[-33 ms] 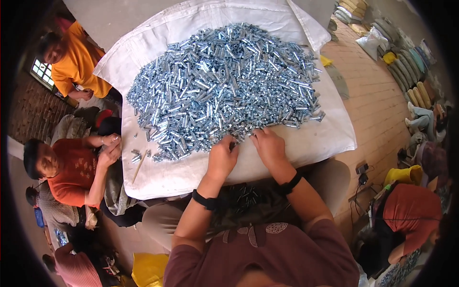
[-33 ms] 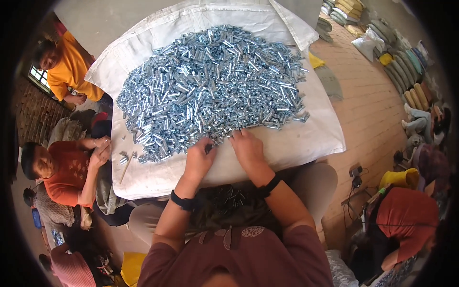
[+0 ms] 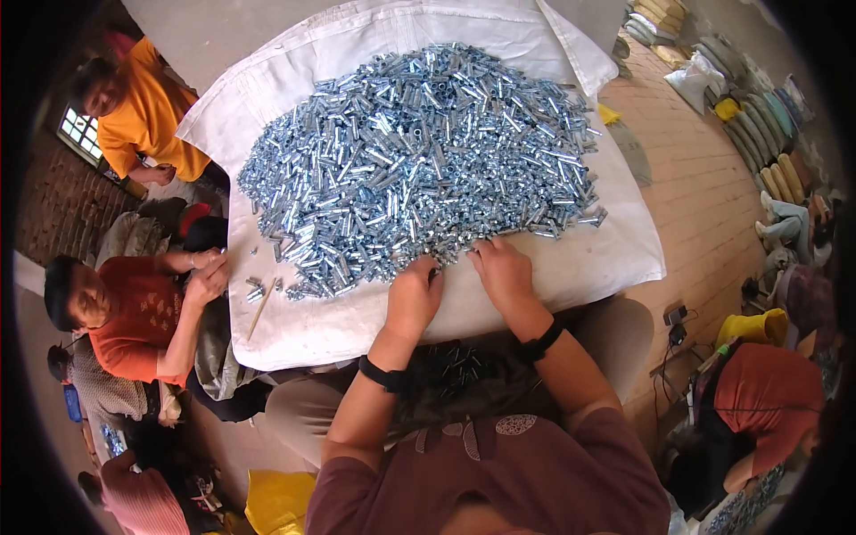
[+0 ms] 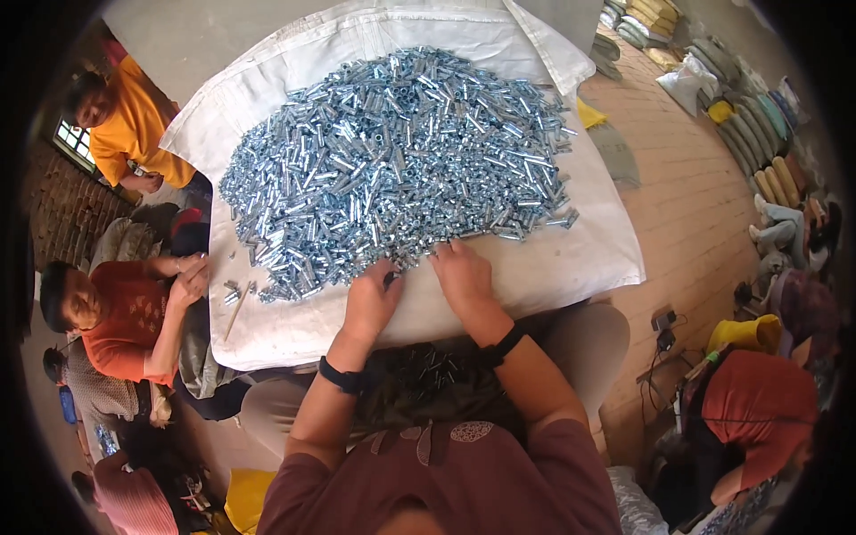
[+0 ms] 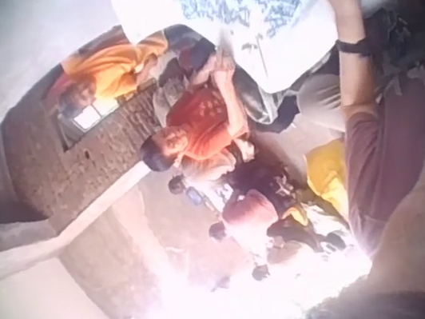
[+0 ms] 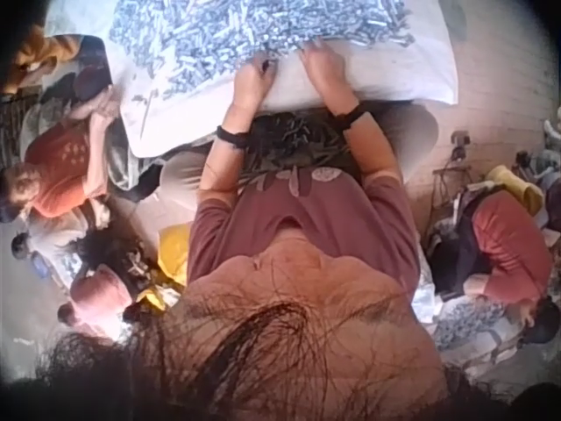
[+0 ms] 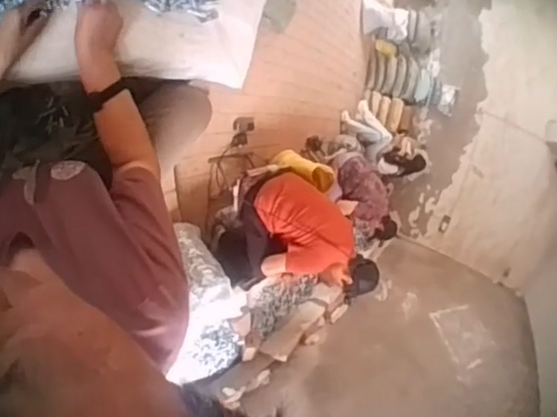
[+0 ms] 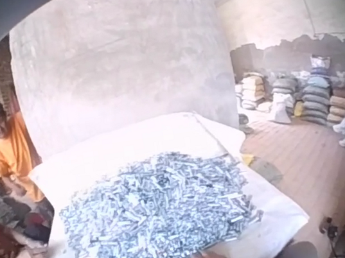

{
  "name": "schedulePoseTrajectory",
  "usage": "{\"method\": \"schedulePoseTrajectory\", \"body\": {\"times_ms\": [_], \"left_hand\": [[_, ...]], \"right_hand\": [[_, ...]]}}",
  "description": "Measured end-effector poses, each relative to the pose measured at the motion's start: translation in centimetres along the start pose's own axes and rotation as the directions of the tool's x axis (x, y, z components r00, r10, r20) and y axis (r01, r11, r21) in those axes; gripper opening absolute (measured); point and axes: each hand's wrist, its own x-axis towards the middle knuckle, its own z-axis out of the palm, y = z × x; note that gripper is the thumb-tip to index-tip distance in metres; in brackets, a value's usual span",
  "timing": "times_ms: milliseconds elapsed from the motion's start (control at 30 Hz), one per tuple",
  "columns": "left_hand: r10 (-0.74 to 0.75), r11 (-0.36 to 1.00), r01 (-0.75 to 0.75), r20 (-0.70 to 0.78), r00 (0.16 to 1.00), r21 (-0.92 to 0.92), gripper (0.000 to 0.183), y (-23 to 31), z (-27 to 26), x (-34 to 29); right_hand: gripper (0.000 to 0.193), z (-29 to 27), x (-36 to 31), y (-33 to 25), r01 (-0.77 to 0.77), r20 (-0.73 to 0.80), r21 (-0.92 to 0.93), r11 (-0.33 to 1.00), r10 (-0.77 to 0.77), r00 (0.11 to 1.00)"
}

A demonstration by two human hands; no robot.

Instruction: Inspecting and sorting a large pile of small metal fasteners or bolts into containers and bags while sitting on the floor.

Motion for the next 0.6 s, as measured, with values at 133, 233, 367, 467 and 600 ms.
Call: {"method": "schedulePoseTrajectory", "body": {"times_ms": [133,233,367,467,600], "left_hand": [[0.002,0.969,-0.014,0.049,0.999,0.246,0.015,0.5,-1.1,-1.7],[0.029,0.994,-0.026,-0.02,0.999,0.104,0.015,-0.5,-0.9,-2.7],[-0.246,0.754,0.31,0.188,0.951,-0.579,0.012,-0.3,-0.1,-4.1],[-0.301,0.65,0.386,0.245,0.922,-0.654,0.01,2.1,-0.8,-4.7],[-0.295,0.635,0.391,0.259,0.92,-0.666,0.011,3.3,-1.0,-5.8]], "right_hand": [[0.014,0.0,-0.3,0.8,0.037,-0.031,-0.017,0.999,-0.038,0.999],[0.01,-0.9,-0.6,0.1,-0.05,0.001,0.138,0.989,0.051,0.999],[0.01,-2.0,-1.9,-1.0,-0.241,0.169,0.564,0.79,0.176,0.97],[0.013,-4.1,-2.8,-2.4,-0.502,0.454,0.809,0.305,0.219,0.864],[0.017,-5.2,-3.6,-2.9,-0.508,0.475,0.834,0.214,0.188,0.86]]}}
